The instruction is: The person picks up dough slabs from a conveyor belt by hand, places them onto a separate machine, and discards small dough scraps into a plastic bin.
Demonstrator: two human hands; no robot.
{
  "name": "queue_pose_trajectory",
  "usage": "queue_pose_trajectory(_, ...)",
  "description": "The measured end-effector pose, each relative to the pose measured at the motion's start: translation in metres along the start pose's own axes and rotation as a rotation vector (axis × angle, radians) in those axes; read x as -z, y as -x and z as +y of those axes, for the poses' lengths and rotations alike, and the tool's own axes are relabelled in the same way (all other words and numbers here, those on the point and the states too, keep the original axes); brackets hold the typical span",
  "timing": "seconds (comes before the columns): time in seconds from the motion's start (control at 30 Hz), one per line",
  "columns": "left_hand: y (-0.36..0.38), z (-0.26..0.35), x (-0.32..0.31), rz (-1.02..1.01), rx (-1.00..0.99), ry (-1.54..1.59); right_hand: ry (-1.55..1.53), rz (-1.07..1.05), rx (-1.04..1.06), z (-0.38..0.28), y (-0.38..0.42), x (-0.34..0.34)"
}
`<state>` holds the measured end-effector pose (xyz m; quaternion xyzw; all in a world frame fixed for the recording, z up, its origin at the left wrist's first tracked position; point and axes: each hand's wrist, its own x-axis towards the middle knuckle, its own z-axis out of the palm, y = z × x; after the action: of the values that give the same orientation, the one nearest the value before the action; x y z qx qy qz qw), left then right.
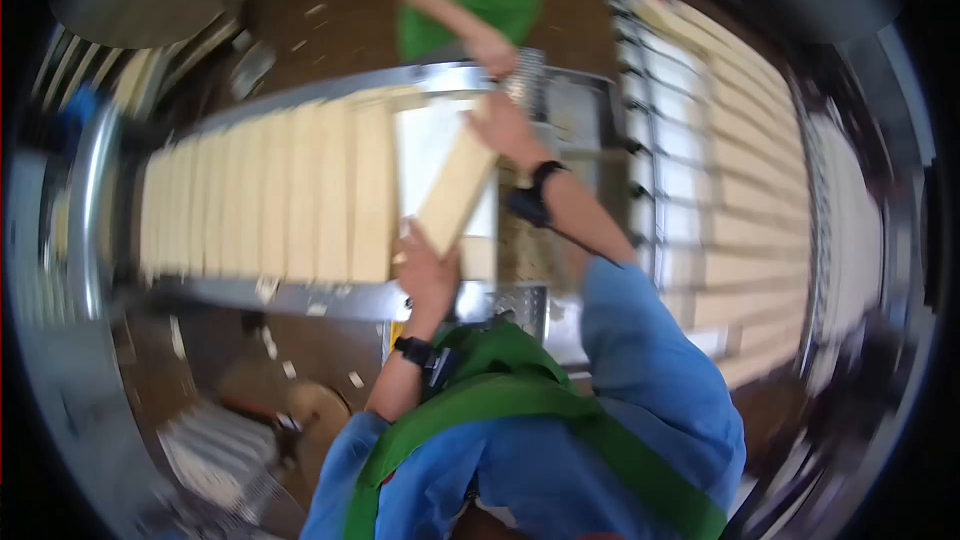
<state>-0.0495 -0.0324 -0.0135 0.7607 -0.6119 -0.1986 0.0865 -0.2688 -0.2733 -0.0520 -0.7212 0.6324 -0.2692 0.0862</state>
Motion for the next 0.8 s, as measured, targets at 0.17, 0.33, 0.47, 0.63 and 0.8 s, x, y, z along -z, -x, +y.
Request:
queue_pose_trajectory(0.17,-0.006,-0.004,-0.010,0.125,-0.012,-0.027,0.041,-0.156,-0.247,-0.019,0.026,0.044)
queue_pose_trajectory(0.33,0.013,0.021,0.007,0.156,-0.234,0.127,-0.003,0.180,-0.350,-0.008,0.097,0.105)
queue_pose_trajectory(0.47,0.056,0.082,0.018,0.159,-0.443,0.271,-0.016,0.632,-0.414,0.000,0.182,0.211)
queue_pose_trajectory(0.63,0.131,0.165,0.016,0.011,-0.829,0.335,0.209,1.036,-0.609,0.046,0.324,0.320)
queue_pose_trajectory(0.8,0.218,0.222,0.016,-0.307,-1.089,0.257,0.277,1.168,-0.907,0.100,0.479,0.367)
